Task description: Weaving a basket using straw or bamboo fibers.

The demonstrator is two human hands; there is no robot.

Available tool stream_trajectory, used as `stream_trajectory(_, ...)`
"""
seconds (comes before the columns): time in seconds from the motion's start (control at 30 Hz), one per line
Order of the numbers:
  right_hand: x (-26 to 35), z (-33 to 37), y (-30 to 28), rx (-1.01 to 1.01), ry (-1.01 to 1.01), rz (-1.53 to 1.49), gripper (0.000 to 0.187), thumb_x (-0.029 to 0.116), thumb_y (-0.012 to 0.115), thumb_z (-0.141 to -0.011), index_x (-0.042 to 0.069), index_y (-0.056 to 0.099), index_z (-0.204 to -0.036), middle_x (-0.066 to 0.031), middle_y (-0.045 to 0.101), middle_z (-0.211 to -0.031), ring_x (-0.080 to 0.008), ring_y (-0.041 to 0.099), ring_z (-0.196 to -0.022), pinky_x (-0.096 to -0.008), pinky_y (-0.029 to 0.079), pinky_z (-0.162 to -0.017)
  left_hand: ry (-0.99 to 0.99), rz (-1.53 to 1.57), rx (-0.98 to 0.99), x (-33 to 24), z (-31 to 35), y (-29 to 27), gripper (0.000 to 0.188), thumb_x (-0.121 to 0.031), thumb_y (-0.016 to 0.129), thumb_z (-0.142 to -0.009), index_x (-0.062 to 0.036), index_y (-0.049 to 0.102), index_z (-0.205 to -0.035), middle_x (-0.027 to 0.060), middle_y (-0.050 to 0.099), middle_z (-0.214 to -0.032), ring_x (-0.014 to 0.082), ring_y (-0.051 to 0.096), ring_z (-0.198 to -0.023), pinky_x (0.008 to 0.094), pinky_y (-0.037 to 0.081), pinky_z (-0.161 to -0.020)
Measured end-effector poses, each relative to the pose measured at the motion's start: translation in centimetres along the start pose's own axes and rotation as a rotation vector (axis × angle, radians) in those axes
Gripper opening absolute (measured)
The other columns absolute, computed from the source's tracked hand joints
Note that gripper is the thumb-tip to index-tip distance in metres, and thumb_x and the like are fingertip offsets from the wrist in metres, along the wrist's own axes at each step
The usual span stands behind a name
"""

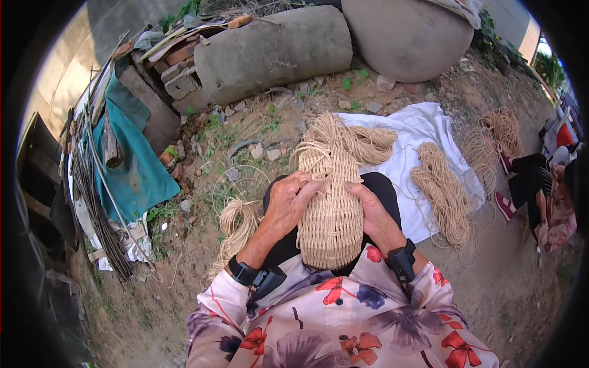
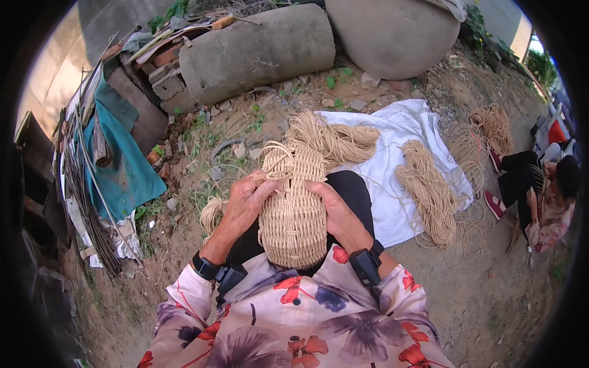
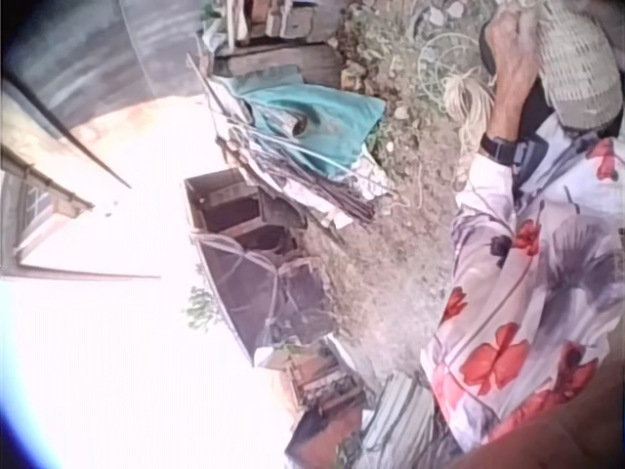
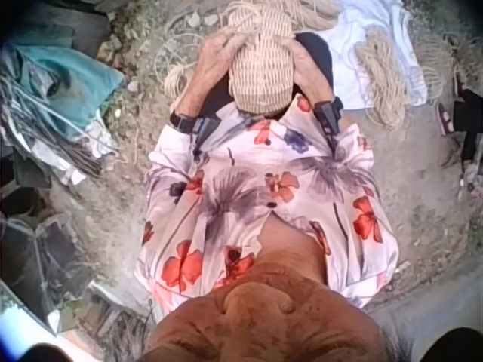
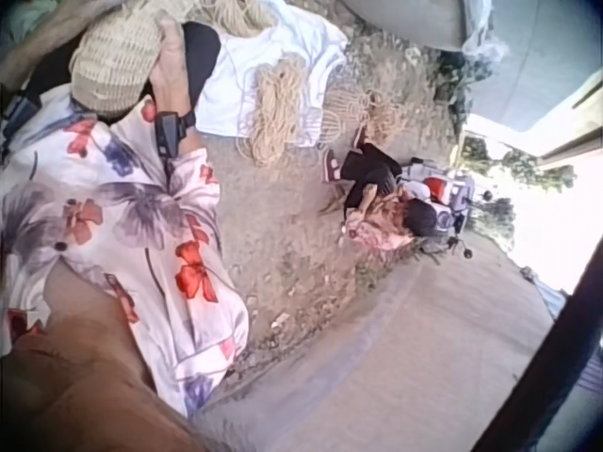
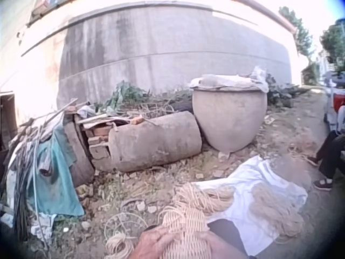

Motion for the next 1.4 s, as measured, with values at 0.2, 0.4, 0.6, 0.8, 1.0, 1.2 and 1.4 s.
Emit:
stream_trajectory(0.2,0.4,-1.3,0.2,-0.067,-0.008,-0.082,0.037,0.019,0.060,-0.090,-0.002,0.053,-0.120,-0.0131,0.064,-0.111,-0.0229,0.065,-0.097,-0.0379,0.054,-0.089,-0.148,0.017,-0.101,2.1,-0.8,0.5,0.034,-0.030,0.055,-0.094,-0.0007,0.069,-0.084,0.0025,0.057,-0.074,0.0115,0.050,-0.069,0.0256,0.040,-0.064)
stream_trajectory(0.4,1.8,-4.3,0.1,-0.044,0.012,-0.149,0.034,0.021,0.057,-0.093,0.000,0.054,-0.119,-0.0143,0.064,-0.111,-0.0233,0.066,-0.097,-0.0389,0.054,-0.087,-0.268,0.142,-0.148,4.2,-3.5,-0.1,0.039,-0.036,0.056,-0.094,-0.0014,0.069,-0.083,0.0012,0.057,-0.075,0.0098,0.049,-0.071,0.0253,0.039,-0.065)
stream_trajectory(0.6,2.6,-5.8,-2.1,-0.108,-0.033,-0.156,0.038,0.027,0.053,-0.096,0.000,0.053,-0.123,-0.0147,0.063,-0.115,-0.0251,0.064,-0.101,-0.0401,0.053,-0.090,-0.257,0.134,-0.190,6.2,-5.6,0.5,0.037,-0.034,0.054,-0.090,-0.0019,0.072,-0.084,0.0071,0.061,-0.067,0.0161,0.055,-0.063,0.0313,0.044,-0.062)
stream_trajectory(0.8,1.8,-4.0,-3.0,-0.182,-0.017,-0.002,0.039,0.024,0.054,-0.095,0.000,0.052,-0.125,-0.0130,0.061,-0.119,-0.0236,0.062,-0.105,-0.0396,0.050,-0.094,-0.377,0.256,-0.189,11.1,-6.8,1.5,0.032,-0.027,0.058,-0.092,0.0004,0.069,-0.081,0.0011,0.055,-0.068,0.0104,0.047,-0.065,0.0268,0.038,-0.062)
stream_trajectory(1.0,0.1,-1.8,-4.5,-0.263,0.014,0.178,0.039,0.025,0.044,-0.099,0.000,0.049,-0.129,-0.0107,0.058,-0.126,-0.0220,0.056,-0.115,-0.0372,0.042,-0.102,-0.441,0.270,-0.253,13.7,-6.8,1.6,0.031,-0.028,0.057,-0.086,-0.0014,0.069,-0.076,0.0032,0.056,-0.064,0.0134,0.049,-0.061,0.0306,0.039,-0.059)
stream_trajectory(1.2,0.0,-1.3,-4.0,-0.332,0.001,0.198,0.042,0.028,0.044,-0.100,0.000,0.048,-0.130,-0.0109,0.057,-0.128,-0.0218,0.056,-0.116,-0.0376,0.041,-0.102,-0.450,0.231,-0.227,13.3,-6.7,1.6,0.031,-0.027,0.056,-0.088,-0.0007,0.069,-0.078,0.0036,0.057,-0.066,0.0136,0.050,-0.063,0.0310,0.040,-0.060)
stream_trajectory(1.4,-0.1,-0.6,-3.0,-0.308,-0.073,0.180,0.043,0.028,0.043,-0.100,-0.003,0.046,-0.131,-0.0118,0.056,-0.128,-0.0214,0.056,-0.115,-0.0371,0.041,-0.102,-0.408,0.235,-0.218,11.3,-6.6,1.0,0.031,-0.029,0.058,-0.088,-0.0008,0.069,-0.081,0.0043,0.059,-0.068,0.0131,0.051,-0.064,0.0303,0.040,-0.061)
Point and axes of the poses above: each hand's wrist, its own z-axis away from the middle knuckle, its own y-axis out of the palm, x = y × z, the point moved 6 cm from there along -z, towards the middle knuckle
